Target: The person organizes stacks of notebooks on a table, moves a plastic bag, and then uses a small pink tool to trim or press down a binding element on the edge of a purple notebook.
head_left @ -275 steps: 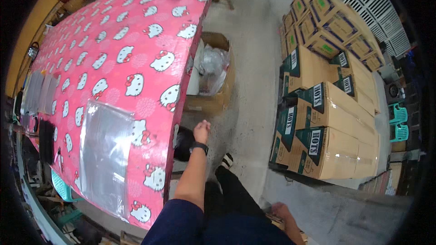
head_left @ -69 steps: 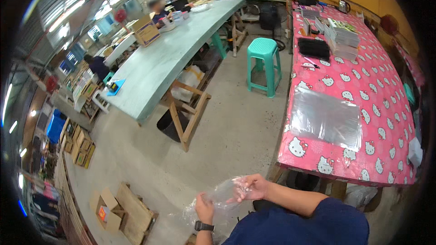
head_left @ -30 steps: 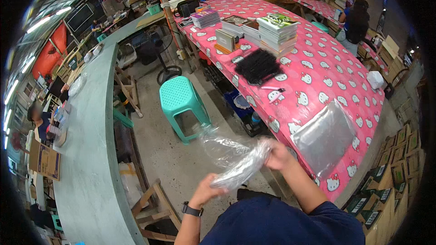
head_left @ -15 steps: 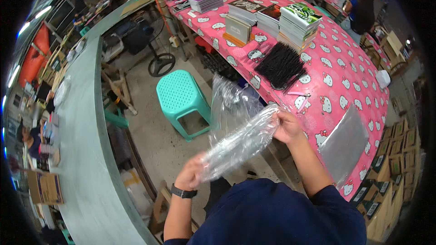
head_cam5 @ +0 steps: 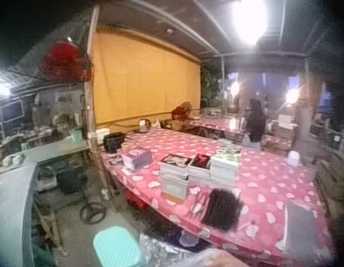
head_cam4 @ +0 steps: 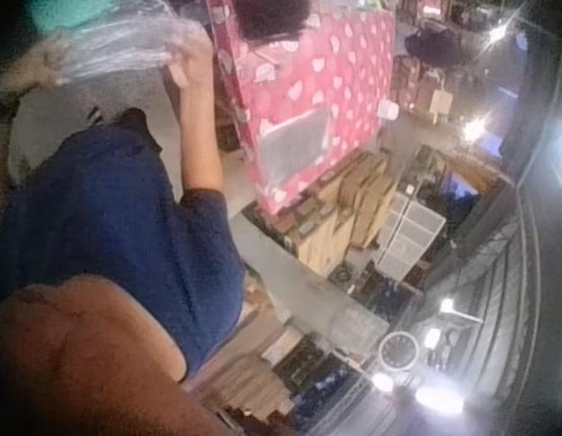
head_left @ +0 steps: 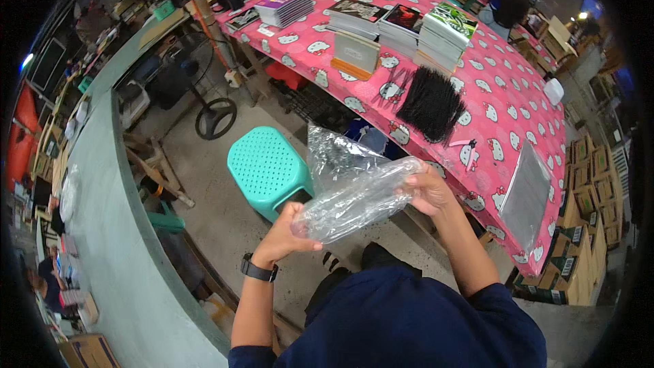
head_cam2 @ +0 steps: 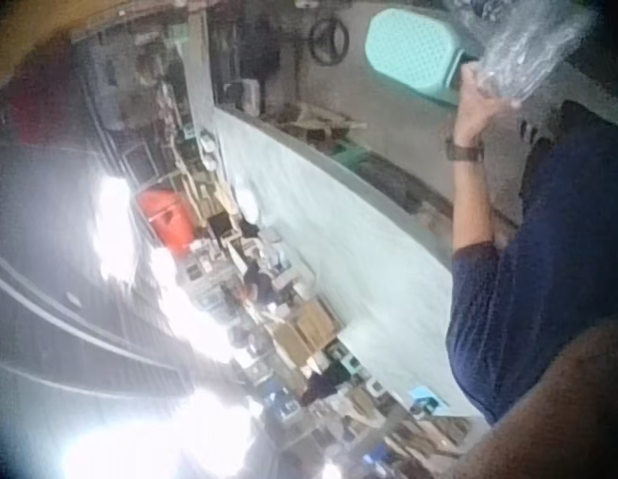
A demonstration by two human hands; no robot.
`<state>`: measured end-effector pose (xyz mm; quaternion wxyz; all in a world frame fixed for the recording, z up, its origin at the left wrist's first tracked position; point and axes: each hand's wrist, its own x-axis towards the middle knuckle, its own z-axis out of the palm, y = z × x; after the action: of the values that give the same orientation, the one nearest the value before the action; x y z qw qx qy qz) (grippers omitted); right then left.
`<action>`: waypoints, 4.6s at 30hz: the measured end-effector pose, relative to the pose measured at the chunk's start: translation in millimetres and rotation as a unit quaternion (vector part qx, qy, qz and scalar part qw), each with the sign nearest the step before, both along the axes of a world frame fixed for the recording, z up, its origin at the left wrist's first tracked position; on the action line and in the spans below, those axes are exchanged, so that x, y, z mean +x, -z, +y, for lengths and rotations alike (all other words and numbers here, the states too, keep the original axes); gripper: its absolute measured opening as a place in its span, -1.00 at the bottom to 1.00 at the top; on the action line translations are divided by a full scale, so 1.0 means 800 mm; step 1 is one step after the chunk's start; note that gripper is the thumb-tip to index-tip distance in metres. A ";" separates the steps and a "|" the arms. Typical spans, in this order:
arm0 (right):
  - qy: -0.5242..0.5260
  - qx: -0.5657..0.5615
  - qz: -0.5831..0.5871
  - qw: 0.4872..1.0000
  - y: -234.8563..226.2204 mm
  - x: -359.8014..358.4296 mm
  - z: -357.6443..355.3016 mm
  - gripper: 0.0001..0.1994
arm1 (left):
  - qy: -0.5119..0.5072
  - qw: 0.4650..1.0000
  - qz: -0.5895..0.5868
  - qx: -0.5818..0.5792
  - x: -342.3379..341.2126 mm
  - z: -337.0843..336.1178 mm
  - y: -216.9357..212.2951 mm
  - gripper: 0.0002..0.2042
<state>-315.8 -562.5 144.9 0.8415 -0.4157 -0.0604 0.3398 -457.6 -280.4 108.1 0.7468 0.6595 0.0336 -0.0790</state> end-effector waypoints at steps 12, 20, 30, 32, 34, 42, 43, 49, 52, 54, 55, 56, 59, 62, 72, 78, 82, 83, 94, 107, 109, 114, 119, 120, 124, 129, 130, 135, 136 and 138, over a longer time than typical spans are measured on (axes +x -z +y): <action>-0.040 -0.204 -0.143 0.968 -0.026 0.098 0.017 -0.71 | 0.041 0.779 -0.413 0.469 0.213 -0.023 -0.061 -0.73; 0.280 -0.281 -0.563 0.725 -0.097 0.125 -0.001 -0.75 | 0.094 0.758 -0.395 0.511 0.303 -0.083 -0.151 -0.65; -0.023 -0.550 -0.572 0.608 -0.005 0.203 -0.026 -0.53 | 0.079 0.708 -0.495 0.498 0.411 -0.064 -0.208 -0.73; -0.091 -0.620 -0.521 0.580 -0.010 0.229 -0.043 -0.43 | 0.161 0.657 -0.528 0.513 0.421 -0.063 -0.205 -0.75; -0.033 -0.597 -0.563 0.570 -0.024 0.242 -0.051 -0.41 | 0.179 0.543 -0.526 0.630 0.424 -0.078 -0.203 -0.74; -0.034 -0.605 -0.591 0.532 -0.087 0.269 -0.005 -0.60 | 0.113 0.706 -0.394 0.577 0.513 -0.044 -0.217 -0.50; -0.030 -0.607 -0.589 0.532 -0.095 0.284 0.003 -0.60 | 0.116 0.704 -0.397 0.577 0.524 -0.040 -0.216 -0.50; 0.108 -0.698 -0.528 0.472 -0.128 0.425 0.054 -0.64 | 0.081 0.718 -0.320 0.613 0.619 0.006 -0.221 -0.35; 0.146 -0.383 -0.749 0.521 -0.116 0.506 0.087 -0.60 | 0.071 0.718 -0.369 0.586 0.706 0.064 -0.196 -0.33; 0.195 -0.293 -0.609 0.711 -0.116 0.515 0.104 -0.62 | 0.042 0.723 -0.396 0.564 0.764 0.118 -0.171 -0.28; 0.223 -0.182 -0.420 0.861 -0.103 0.514 0.115 -0.63 | 0.037 0.733 -0.378 0.564 0.791 0.148 -0.155 -0.28; 0.172 -0.062 -0.367 0.912 -0.088 0.513 0.113 -0.69 | 0.008 0.734 -0.389 0.557 0.821 0.165 -0.148 -0.26; 0.051 -0.083 -0.264 0.959 -0.043 0.486 0.115 -0.77 | -0.062 0.767 -0.357 0.529 0.900 0.187 -0.140 -0.23; -0.025 -0.135 -0.227 0.964 0.000 0.448 0.145 -0.79 | -0.167 0.787 -0.340 0.487 0.981 0.196 -0.115 -0.21; -0.049 -0.174 -0.008 0.984 0.132 0.339 0.156 -0.52 | -0.067 0.794 -0.160 0.582 1.123 0.162 0.013 -0.23; -0.084 -0.306 0.068 0.946 0.321 0.277 0.149 -0.49 | -0.138 0.701 -0.408 0.568 1.113 0.129 0.013 -0.49; -0.153 -0.488 0.092 0.854 0.433 0.262 0.174 -0.48 | 0.016 0.796 -0.390 0.463 1.127 0.106 0.028 -0.62; -0.167 -0.517 0.091 0.834 0.448 0.263 0.183 -0.48 | 0.010 0.793 -0.387 0.471 1.131 0.119 0.033 -0.62; -0.247 -0.592 0.085 0.762 0.555 0.281 0.277 -0.47 | -0.025 0.869 -0.252 0.425 1.061 0.130 0.045 -0.64; -0.275 -0.573 0.057 0.770 0.574 0.240 0.308 -0.45 | 0.242 0.536 -0.061 0.807 1.073 0.151 0.016 -0.49; -0.264 -0.572 0.049 0.775 0.576 0.245 0.319 -0.45 | 0.217 0.528 -0.088 0.816 1.057 0.137 -0.003 -0.47; -0.254 -0.599 0.012 0.759 0.598 0.275 0.333 -0.44 | 0.110 0.659 -0.432 0.605 1.006 0.163 -0.017 -0.71; -0.214 -0.631 -0.017 0.746 0.604 0.333 0.315 -0.43 | 0.053 0.754 -0.457 0.468 0.889 0.185 0.063 -0.77; -0.222 -0.628 -0.034 0.745 0.589 0.337 0.315 -0.43 | 0.038 0.763 -0.439 0.474 0.856 0.214 0.086 -0.78; -0.201 -0.580 -0.087 0.785 0.436 0.328 0.291 -0.42 | -0.036 0.834 -0.384 0.394 0.790 0.283 0.162 -0.86; -0.087 -0.276 -0.152 0.945 0.208 0.315 0.263 -0.52 | -0.076 0.831 -0.424 0.352 0.782 0.263 0.187 -0.98; -0.041 -0.258 -0.108 0.959 0.177 0.315 0.255 -0.58 | -0.089 0.817 -0.440 0.362 0.782 0.270 0.189 -0.98; 0.431 -0.514 -0.140 0.728 0.112 0.352 0.207 -0.86 | -0.100 0.808 -0.434 0.386 0.775 0.282 0.178 -0.98; 0.495 -0.546 -0.166 0.656 0.123 0.360 0.194 -0.85 | -0.099 0.804 -0.436 0.391 0.776 0.278 0.177 -0.98; 0.501 -0.654 -0.185 0.535 0.127 0.369 0.178 -0.84 | -0.091 0.806 -0.438 0.389 0.771 0.270 0.182 -0.97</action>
<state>-20.9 -419.8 43.5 0.3374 -0.8662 0.2425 -0.2775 159.5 -64.1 -37.5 0.3670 0.8531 -0.2090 0.3063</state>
